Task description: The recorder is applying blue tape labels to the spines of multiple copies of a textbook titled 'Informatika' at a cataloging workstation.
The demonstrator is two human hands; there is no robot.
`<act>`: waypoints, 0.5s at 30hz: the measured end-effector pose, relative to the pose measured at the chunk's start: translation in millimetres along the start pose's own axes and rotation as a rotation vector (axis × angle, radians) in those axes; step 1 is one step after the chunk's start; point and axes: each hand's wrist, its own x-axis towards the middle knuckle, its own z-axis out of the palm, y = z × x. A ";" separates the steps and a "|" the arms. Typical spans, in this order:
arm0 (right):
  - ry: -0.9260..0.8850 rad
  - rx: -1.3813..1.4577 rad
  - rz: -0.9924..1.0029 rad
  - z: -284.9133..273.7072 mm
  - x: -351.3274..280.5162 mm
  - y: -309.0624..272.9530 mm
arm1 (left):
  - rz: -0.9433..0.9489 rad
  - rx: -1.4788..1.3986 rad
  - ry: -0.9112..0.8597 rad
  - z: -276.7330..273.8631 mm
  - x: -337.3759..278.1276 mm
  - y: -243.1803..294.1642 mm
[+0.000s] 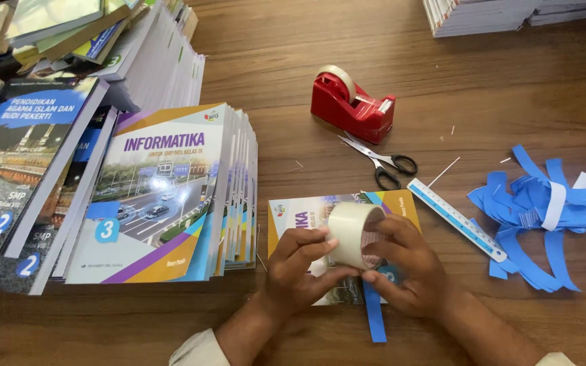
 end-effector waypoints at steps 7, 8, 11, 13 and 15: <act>-0.044 -0.062 0.021 3.0 -1.7 -3.7 | 0.048 -0.035 0.006 3.5 -0.4 3.9; -0.029 -0.031 -0.011 2.7 -0.5 -3.8 | 0.061 -0.037 0.011 2.9 2.9 8.3; -0.015 0.011 -0.011 3.4 -2.2 -3.4 | 0.093 -0.045 0.023 5.8 2.9 3.6; -0.018 0.020 0.024 3.4 -3.4 -3.7 | 0.109 -0.053 0.029 6.7 1.4 -6.9; 0.028 0.078 0.082 3.6 -3.3 -5.3 | 0.055 0.055 0.081 4.3 0.4 -18.4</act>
